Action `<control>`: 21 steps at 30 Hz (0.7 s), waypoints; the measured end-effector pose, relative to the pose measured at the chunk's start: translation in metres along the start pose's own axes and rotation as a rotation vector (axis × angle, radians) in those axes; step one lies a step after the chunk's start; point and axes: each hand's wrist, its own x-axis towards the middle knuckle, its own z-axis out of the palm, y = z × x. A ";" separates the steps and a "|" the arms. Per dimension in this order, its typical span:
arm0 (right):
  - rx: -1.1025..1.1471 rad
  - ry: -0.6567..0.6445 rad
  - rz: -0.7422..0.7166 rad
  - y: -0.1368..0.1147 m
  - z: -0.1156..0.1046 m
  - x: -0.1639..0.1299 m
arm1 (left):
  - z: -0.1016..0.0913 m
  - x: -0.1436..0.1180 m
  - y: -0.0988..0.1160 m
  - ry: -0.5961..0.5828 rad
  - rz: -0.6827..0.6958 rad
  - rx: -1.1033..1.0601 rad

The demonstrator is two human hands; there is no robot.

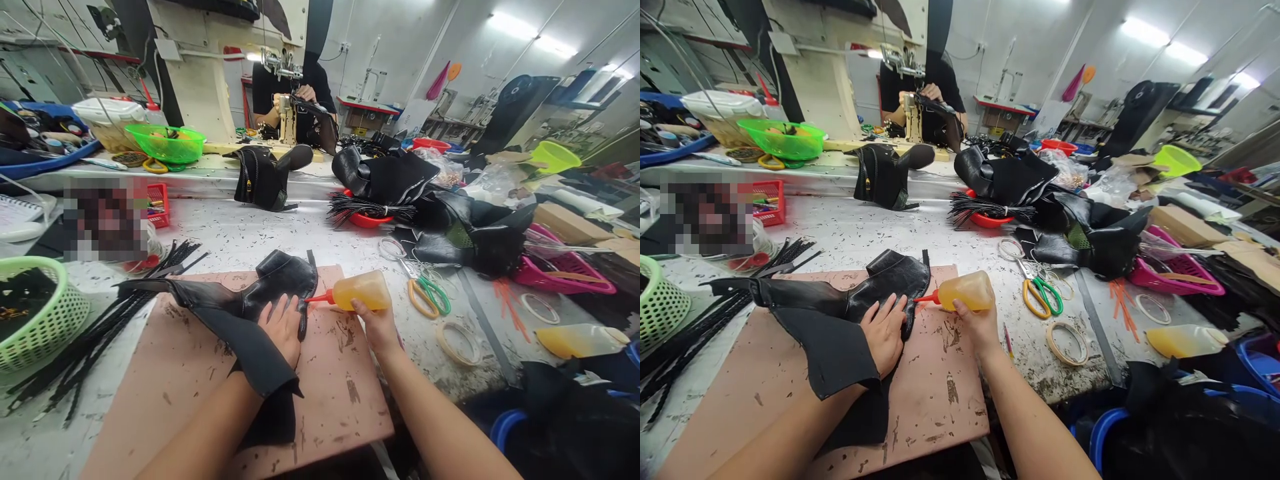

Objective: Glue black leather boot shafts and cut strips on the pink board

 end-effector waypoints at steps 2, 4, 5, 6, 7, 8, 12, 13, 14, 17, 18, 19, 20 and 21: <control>-0.006 -0.014 0.003 -0.002 -0.001 0.000 | 0.002 -0.001 0.000 0.009 -0.006 -0.003; -0.022 -0.025 -0.003 -0.002 -0.002 0.000 | 0.004 -0.002 0.001 0.026 -0.014 -0.003; -0.032 -0.028 -0.008 -0.002 -0.003 0.000 | 0.006 -0.002 0.001 0.038 -0.020 -0.002; -0.040 -0.028 -0.011 -0.002 -0.003 -0.001 | 0.009 -0.003 0.001 0.051 -0.027 -0.001; -0.047 -0.025 -0.011 -0.003 -0.004 -0.001 | 0.011 -0.003 0.001 0.061 -0.033 0.000; -0.052 -0.020 -0.009 -0.003 -0.004 -0.002 | 0.013 -0.004 0.001 0.070 -0.038 -0.001; -0.083 -0.009 -0.007 -0.006 -0.004 -0.006 | 0.017 -0.006 0.001 0.080 -0.047 -0.015; -0.094 -0.008 -0.012 -0.006 -0.005 -0.007 | 0.018 -0.006 0.001 0.081 -0.049 -0.018; -0.102 -0.006 -0.016 -0.007 -0.005 -0.009 | 0.018 -0.007 0.001 0.081 -0.052 -0.021; -0.108 0.001 -0.024 -0.007 -0.007 -0.012 | 0.019 -0.007 0.001 0.075 -0.063 -0.030; -0.103 0.004 -0.020 -0.006 -0.008 -0.014 | 0.019 -0.007 0.001 0.070 -0.066 -0.034; -0.098 0.004 -0.014 -0.005 -0.009 -0.015 | 0.018 -0.006 0.001 0.064 -0.069 -0.037; -0.093 0.005 -0.008 -0.005 -0.010 -0.017 | 0.018 -0.006 0.001 0.058 -0.073 -0.040; -0.089 0.005 -0.003 -0.004 -0.011 -0.018 | 0.017 -0.005 0.001 0.051 -0.076 -0.043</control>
